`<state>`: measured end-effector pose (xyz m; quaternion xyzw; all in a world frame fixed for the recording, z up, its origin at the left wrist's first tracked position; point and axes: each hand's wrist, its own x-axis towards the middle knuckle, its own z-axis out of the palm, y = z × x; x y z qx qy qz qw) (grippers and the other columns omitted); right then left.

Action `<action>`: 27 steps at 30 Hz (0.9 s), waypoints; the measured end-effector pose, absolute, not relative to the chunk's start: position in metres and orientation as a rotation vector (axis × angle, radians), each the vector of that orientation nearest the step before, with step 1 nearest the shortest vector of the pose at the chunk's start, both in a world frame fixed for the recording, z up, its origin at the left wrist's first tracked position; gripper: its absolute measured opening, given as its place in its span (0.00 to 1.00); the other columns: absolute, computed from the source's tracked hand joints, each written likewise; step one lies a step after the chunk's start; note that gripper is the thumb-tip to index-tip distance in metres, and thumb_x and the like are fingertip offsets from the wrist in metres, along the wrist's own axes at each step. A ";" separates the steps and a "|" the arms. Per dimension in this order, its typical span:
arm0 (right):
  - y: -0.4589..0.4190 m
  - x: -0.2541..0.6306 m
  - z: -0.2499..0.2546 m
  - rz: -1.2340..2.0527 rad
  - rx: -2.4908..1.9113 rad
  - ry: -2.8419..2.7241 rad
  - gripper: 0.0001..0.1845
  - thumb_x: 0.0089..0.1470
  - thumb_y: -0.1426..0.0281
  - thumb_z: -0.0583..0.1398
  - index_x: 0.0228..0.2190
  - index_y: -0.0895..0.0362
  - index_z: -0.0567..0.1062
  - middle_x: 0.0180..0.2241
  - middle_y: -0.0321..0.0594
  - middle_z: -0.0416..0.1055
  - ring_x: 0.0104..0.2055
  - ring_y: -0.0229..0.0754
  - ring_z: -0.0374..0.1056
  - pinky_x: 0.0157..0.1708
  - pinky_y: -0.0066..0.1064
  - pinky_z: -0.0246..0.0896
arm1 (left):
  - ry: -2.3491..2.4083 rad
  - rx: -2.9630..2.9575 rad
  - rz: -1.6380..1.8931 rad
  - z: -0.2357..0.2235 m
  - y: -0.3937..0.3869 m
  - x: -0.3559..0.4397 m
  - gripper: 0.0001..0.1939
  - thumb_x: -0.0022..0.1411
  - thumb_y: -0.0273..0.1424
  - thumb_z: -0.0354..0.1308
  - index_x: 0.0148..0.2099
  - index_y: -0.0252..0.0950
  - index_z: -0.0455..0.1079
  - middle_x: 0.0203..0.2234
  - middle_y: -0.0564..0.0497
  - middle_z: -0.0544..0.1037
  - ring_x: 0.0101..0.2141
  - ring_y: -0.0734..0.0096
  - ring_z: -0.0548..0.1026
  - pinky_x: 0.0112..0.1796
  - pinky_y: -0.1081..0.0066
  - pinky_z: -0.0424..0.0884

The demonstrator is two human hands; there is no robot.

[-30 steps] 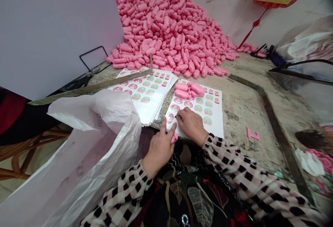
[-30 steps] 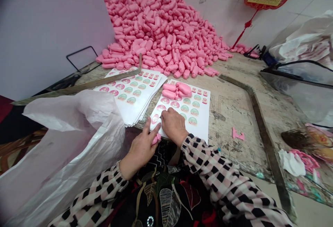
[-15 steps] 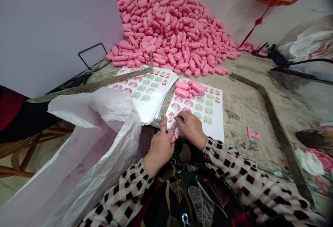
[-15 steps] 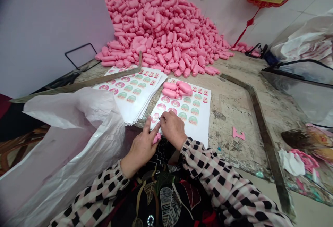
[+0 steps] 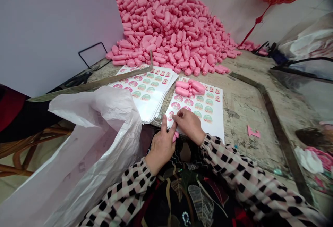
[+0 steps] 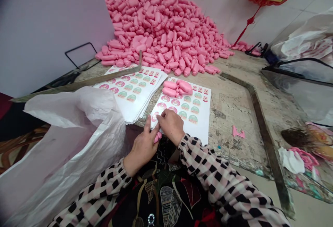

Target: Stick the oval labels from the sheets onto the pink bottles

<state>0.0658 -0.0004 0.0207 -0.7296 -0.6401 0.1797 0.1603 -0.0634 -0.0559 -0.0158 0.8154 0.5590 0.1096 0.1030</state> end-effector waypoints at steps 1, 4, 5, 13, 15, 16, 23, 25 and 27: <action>0.001 0.065 0.021 0.513 -2.102 -1.822 0.14 0.50 0.56 0.55 0.27 0.53 0.72 0.29 0.37 0.72 0.30 0.38 0.64 0.25 0.28 0.47 | 1.657 2.401 0.318 -0.016 -0.056 -0.063 0.30 0.61 0.31 0.45 0.64 0.45 0.42 0.63 0.38 0.34 0.38 0.60 0.74 0.38 0.62 0.67; 0.003 0.065 0.023 0.516 -2.127 -1.797 0.13 0.48 0.56 0.56 0.25 0.53 0.72 0.27 0.35 0.72 0.29 0.39 0.64 0.25 0.28 0.46 | 1.664 2.397 0.297 -0.014 -0.056 -0.064 0.31 0.61 0.31 0.47 0.64 0.46 0.42 0.63 0.39 0.34 0.38 0.61 0.74 0.38 0.62 0.67; 0.004 0.065 0.024 0.515 -2.130 -1.790 0.13 0.47 0.57 0.57 0.25 0.53 0.72 0.26 0.34 0.72 0.29 0.39 0.64 0.24 0.28 0.46 | 1.664 2.401 0.292 -0.014 -0.056 -0.064 0.32 0.61 0.31 0.47 0.64 0.46 0.41 0.63 0.39 0.34 0.38 0.61 0.74 0.38 0.62 0.67; 0.009 0.061 0.039 0.466 -2.098 -1.832 0.10 0.44 0.58 0.59 0.23 0.51 0.72 0.26 0.33 0.72 0.28 0.39 0.63 0.24 0.28 0.45 | 1.688 2.433 0.257 -0.011 -0.055 -0.063 0.30 0.62 0.33 0.45 0.65 0.47 0.41 0.63 0.38 0.35 0.34 0.61 0.74 0.36 0.61 0.68; 0.010 0.060 0.044 0.444 -2.093 -1.838 0.10 0.44 0.58 0.59 0.22 0.52 0.72 0.26 0.34 0.72 0.27 0.39 0.63 0.24 0.29 0.45 | 1.689 2.425 0.268 -0.011 -0.056 -0.063 0.31 0.62 0.33 0.45 0.65 0.48 0.40 0.63 0.38 0.35 0.35 0.62 0.75 0.37 0.61 0.68; 0.011 0.061 0.047 0.432 -2.087 -1.836 0.11 0.44 0.58 0.59 0.22 0.52 0.72 0.26 0.34 0.71 0.27 0.39 0.63 0.24 0.29 0.45 | 1.688 2.419 0.276 -0.011 -0.056 -0.063 0.31 0.62 0.33 0.46 0.64 0.48 0.40 0.63 0.39 0.34 0.36 0.62 0.74 0.37 0.61 0.68; 0.004 0.079 0.043 0.489 -1.985 -1.757 0.13 0.44 0.56 0.59 0.22 0.53 0.72 0.24 0.34 0.70 0.26 0.37 0.62 0.23 0.28 0.46 | 1.646 2.386 0.311 -0.013 -0.056 -0.064 0.33 0.59 0.30 0.50 0.64 0.47 0.43 0.63 0.38 0.32 0.37 0.59 0.75 0.37 0.60 0.69; 0.001 0.086 0.036 0.538 -1.954 -1.701 0.15 0.45 0.55 0.58 0.22 0.54 0.72 0.23 0.34 0.69 0.25 0.37 0.61 0.23 0.28 0.46 | 1.609 2.362 0.354 -0.012 -0.056 -0.066 0.33 0.58 0.29 0.51 0.64 0.47 0.44 0.63 0.38 0.32 0.40 0.57 0.74 0.38 0.59 0.69; 0.000 0.092 0.029 0.569 -1.901 -1.634 0.16 0.45 0.53 0.58 0.22 0.54 0.71 0.23 0.34 0.69 0.24 0.37 0.61 0.23 0.28 0.47 | 1.553 2.320 0.426 -0.011 -0.058 -0.070 0.33 0.58 0.29 0.51 0.64 0.47 0.45 0.63 0.39 0.33 0.45 0.54 0.71 0.40 0.59 0.68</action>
